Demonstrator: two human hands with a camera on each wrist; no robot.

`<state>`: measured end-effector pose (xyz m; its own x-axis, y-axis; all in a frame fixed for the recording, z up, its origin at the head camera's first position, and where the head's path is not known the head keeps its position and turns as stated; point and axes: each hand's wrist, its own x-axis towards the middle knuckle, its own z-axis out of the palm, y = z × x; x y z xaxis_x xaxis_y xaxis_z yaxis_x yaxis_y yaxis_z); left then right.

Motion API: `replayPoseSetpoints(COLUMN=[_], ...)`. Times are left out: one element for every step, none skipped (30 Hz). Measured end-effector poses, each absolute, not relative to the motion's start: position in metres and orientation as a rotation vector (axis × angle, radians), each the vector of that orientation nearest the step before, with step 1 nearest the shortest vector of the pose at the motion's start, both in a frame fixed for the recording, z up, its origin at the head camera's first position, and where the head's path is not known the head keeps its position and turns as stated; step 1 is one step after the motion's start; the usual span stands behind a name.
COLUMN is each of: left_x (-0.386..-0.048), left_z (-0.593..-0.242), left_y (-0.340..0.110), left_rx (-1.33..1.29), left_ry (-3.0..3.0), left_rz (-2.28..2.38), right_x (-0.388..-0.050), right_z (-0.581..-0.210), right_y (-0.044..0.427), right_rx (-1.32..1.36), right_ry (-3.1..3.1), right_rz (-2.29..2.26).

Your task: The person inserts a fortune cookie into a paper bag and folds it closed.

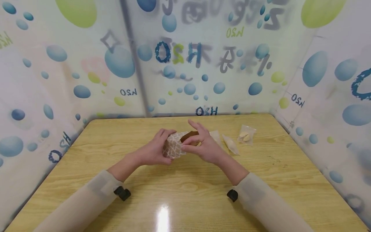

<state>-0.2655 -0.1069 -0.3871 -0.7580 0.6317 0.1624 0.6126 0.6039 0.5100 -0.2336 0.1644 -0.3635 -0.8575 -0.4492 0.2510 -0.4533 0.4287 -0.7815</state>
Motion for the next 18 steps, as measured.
replayPoseSetpoints(left_x=[-0.2656, -0.2657, -0.2657, -0.2656, -0.2656, -0.2656, -0.2659, -0.2661, -0.2661, -0.2662, -0.2660, -0.2664, -0.2662, -0.2664, -0.2666, -0.2671, -0.2675, -0.2681], left_z=[-0.3867, -0.3865, -0.3861, -0.3857, -0.3853, -0.3852, -0.3856, -0.3861, -0.3863, -0.3865, -0.3865, -0.3869, -0.3865, -0.3862, -0.3856, -0.3856, -0.3856, -0.3860], left_y=[-0.1072, -0.1077, -0.1082, -0.1087, -0.1093, -0.1100, -0.1107, -0.1114, -0.1120, -0.1124, -0.1126, -0.1127, -0.1127, -0.1129, -0.1133, -0.1139, -0.1147, -0.1159], left_rx=[1.065, 1.050, 1.030, 1.011, 0.994, 0.980, 0.970, 0.964, 0.963, 0.968, 0.978, 0.988, 0.995, 1.003, 1.013, 1.016, 1.015, 1.011], left_ry=[2.789, 2.797, 2.807, 2.817, 2.827, 2.833, 2.838, 2.840, 2.841, 2.837, 2.831, 2.827, 2.822, 2.819, 2.822, 2.827, 2.838, 2.850], left_rz=[0.872, 0.879, 0.886, 0.891, 0.897, 0.904, 0.911, 0.916, 0.922, 0.931, 0.941, 0.946, 0.953, 0.961, 0.965, 0.971, 0.970, 0.966], right_x=[-0.2334, -0.2329, -0.2323, -0.2319, -0.2313, -0.2307, -0.2303, -0.2296, -0.2292, -0.2286, -0.2277, -0.2270, -0.2269, -0.2268, -0.2271, -0.2272, -0.2279, -0.2286], right_z=[-0.3639, -0.3643, -0.3648, -0.3653, -0.3658, -0.3662, -0.3667, -0.3670, -0.3674, -0.3677, -0.3677, -0.3678, -0.3684, -0.3691, -0.3699, -0.3699, -0.3699, -0.3698], right_y=[0.1648, 0.1650, 0.1649, 0.1643, 0.1636, 0.1626, 0.1617, 0.1607, 0.1600, 0.1596, 0.1596, 0.1598, 0.1603, 0.1608, 0.1618, 0.1626, 0.1635, 0.1647], right_rx=[0.821, 0.804, 0.785, 0.771, 0.761, 0.762, 0.765, 0.771, 0.784, 0.806, 0.826, 0.847, 0.865, 0.872, 0.871, 0.856, 0.827, 0.781], right_ry=[-2.649, -2.648, -2.651, -2.657, -2.667, -2.674, -2.682, -2.687, -2.689, -2.685, -2.680, -2.672, -2.658, -2.643, -2.624, -2.601, -2.577, -2.562], right_rz=[1.454, 1.445, 1.423, 1.390, 1.347, 1.302, 1.261, 1.228, 1.211, 1.202, 1.204, 1.210, 1.224, 1.242, 1.267, 1.298, 1.327, 1.354])
